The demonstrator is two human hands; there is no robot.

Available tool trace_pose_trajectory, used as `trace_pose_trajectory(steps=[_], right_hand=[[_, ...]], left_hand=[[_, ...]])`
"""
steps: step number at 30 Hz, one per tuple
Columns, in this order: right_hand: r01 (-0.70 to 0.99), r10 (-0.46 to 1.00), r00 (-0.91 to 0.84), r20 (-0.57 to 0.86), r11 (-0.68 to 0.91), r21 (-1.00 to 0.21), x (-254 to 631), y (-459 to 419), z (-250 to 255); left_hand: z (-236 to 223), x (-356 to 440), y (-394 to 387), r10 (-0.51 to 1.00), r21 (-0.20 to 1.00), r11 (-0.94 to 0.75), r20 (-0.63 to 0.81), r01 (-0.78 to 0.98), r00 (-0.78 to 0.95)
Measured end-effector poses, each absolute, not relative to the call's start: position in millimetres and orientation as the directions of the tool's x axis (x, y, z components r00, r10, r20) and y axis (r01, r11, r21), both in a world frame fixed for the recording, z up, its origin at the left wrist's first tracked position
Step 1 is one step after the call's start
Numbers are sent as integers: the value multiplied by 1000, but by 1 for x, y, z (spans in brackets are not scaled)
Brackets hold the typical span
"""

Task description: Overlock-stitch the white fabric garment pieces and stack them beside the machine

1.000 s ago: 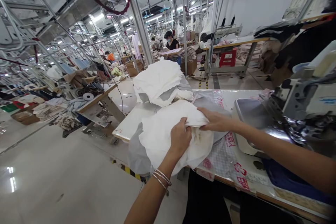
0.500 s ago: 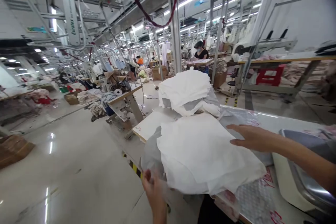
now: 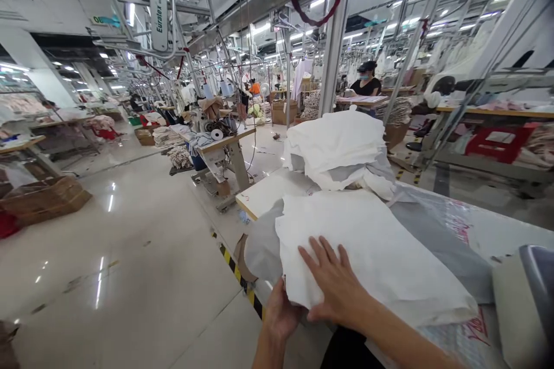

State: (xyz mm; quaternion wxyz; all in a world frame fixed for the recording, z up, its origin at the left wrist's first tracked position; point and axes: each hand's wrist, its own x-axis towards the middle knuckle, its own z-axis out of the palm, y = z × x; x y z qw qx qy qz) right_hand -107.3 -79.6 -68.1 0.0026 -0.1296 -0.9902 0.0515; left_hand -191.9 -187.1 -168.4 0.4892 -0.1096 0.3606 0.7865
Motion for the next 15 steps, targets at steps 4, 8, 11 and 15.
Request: trace_pose_trajectory(steps=[4,8,11,15], right_hand=[[223,228,-971,77,972,-67,-101,-83,-86],[155,161,-983,88,985,-71,-93,-70,-87],[132,137,-988,77,988,-76,-90,-63,-85],[147,153,-984,94,986,-77,-93,-66,-84]], left_hand=[[-158,-195,-190,669,449,-284,-540,-847,-510],[-145,-195,-195,642,449,-318,-546,-835,-538],[-137,-194,-196,665,406,-347,-530,-846,-527],[-133,-191,-192,678,373,-372,-517,-850,-523]])
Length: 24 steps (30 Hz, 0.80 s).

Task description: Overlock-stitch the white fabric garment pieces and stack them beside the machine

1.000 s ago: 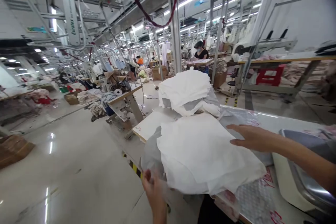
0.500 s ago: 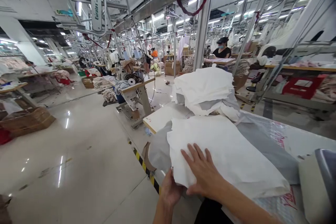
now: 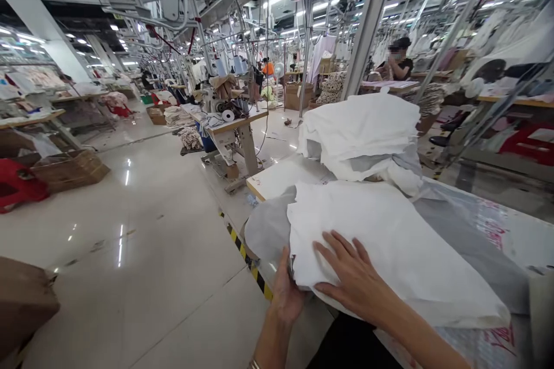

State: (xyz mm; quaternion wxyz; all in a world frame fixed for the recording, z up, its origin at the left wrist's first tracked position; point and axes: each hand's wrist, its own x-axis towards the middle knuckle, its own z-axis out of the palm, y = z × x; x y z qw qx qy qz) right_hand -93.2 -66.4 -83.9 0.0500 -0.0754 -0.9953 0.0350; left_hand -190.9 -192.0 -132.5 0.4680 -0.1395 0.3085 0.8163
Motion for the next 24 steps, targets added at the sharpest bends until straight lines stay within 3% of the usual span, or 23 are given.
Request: trace_pose_trajectory(steps=[8,12,18,21,24], right_hand=[[236,256,-944,208,965,-117,-101,-88,-86],[282,317,-909,270,946,-159,-107,-100,-89],[202,339,-888,312,895,-399,-107,-95,-86],[284,479,-818,317,817,-502,-101,-74,-74],[407,674,-675,301,680,-610,-93,-49,-59]], left_hand=[[-127,-187,-194,556,465,-458,-516,-758,-652],[-124,-186,-192,566,522,-442,-468,-729,-678],[-132,-187,-186,479,655,-368,-474,-659,-739],[-137,-188,-192,412,719,-314,-486,-620,-771],[-140,-189,-203,220,834,-236,-454,-498,-864]])
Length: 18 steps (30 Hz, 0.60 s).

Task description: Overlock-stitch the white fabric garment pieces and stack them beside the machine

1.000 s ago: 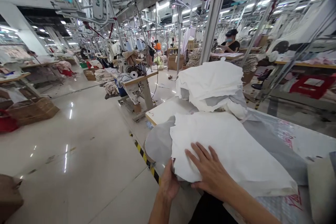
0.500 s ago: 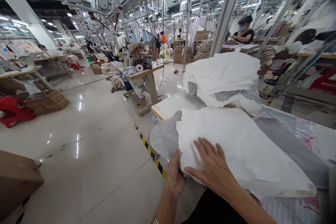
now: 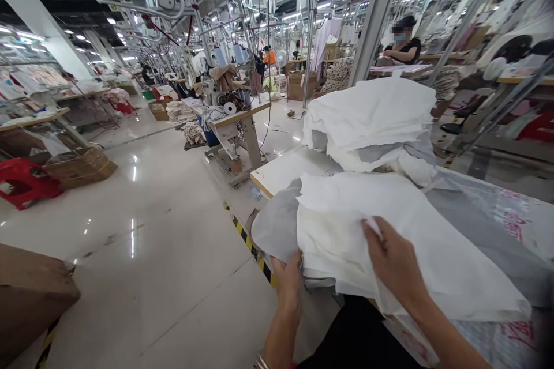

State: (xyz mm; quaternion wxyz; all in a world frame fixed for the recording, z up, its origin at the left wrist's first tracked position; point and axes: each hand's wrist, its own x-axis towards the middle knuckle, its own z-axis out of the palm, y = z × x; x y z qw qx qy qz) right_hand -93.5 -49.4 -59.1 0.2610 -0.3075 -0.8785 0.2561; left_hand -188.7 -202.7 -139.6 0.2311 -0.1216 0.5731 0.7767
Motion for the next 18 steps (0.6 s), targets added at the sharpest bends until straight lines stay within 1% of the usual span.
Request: trace_pose_trajectory(steps=[1,2,3,4,5,6,7,10,12,14,18], right_hand=[[432,720,-631,290,636,-639,-91,-42,-55],[450,755,-595,275,597,-665,-90,-36,-52],[459,779,-573,255,562,-688,-89,-30,-50],[461,794,-563,229,532,-710,-88,-25,-48],[459,801,-563,204,508,-729,-88,-22,-47],[453,802,-569,182,490,-745,-88,-20,-46],[446,799,-577,167,480,-756,-89,-18,-45],[431,775,-611,161,496,-754,-95,-20,-40],[428,748,-642,169,533,-730,-99,-23,-35],[429,710,-684,167,576,-696,-103,-26,-32],[420,620,-776,118,647,-637,-110,-36,-32]], left_hand=[[-139,-189,-206,122,900,-181,-379,-396,-917],[-139,-189,-210,39,962,-87,-257,-260,-966],[-138,-189,-212,0,994,37,-103,-103,-995],[-136,-189,-214,25,984,170,52,55,-998],[-133,-189,-214,100,935,291,183,204,-978],[-130,-189,-214,203,861,382,276,336,-939],[-127,-189,-213,306,787,433,330,439,-893],[-116,-191,-206,540,548,482,429,683,-725],[-112,-195,-203,638,434,461,444,774,-629],[-109,-203,-201,680,391,425,457,816,-573],[-101,-227,-200,732,402,286,495,870,-469]])
